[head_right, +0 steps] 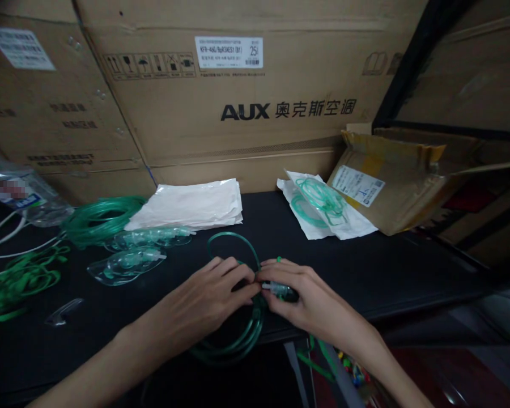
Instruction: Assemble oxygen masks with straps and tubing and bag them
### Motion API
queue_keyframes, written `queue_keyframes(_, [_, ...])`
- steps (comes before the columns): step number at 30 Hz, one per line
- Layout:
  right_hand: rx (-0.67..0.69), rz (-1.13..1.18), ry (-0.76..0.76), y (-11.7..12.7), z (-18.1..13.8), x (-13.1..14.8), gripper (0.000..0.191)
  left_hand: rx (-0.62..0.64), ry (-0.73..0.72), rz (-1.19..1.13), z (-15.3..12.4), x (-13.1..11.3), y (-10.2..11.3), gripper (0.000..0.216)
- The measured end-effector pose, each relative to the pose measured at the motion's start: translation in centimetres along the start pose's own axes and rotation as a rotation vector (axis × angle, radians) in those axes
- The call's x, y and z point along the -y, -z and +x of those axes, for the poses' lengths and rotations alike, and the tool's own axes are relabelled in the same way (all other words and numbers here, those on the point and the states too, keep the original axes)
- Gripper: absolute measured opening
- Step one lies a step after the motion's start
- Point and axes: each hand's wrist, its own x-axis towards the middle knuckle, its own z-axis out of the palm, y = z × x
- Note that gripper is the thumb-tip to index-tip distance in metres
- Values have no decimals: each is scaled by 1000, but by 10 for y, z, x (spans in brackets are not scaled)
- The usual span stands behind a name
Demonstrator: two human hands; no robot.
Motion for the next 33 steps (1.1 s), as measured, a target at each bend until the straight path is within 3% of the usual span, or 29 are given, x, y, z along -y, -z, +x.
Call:
queue_keyframes(2, [-22,29,-34,4,9,0,28,-22,-35,36,3,12,-3,15])
queue_keyframes(5, [-178,23,-173,12,18,2,16,-45,-59,48,7,22,-11,17])
queue_keyframes(7, [-249,80,-288,17,20,3,23,-43,-58,40,9,24,-16,18])
queue_keyframes(12, [-54,462,-596,20,16,2,41,-16,95,28,5,19,-22,20])
queue_keyframes(15, [-25,566,-674,22,15,3,43,-43,208,-6,1,18,-23,17])
queue_keyframes(18, [-10,590,-636,26,13,8,42,-60,304,-38,-2,19,-23,12])
queue_keyframes(22, [-1,477,-453,30,10,19,25,-83,379,-32,-3,21,-21,9])
queue_keyframes(29, [69,191,-288,23,8,33,20,-73,485,-28,-2,28,-24,22])
queue_keyframes(33, [34,135,-255,12,13,26,17,-151,441,59,-10,11,-16,36])
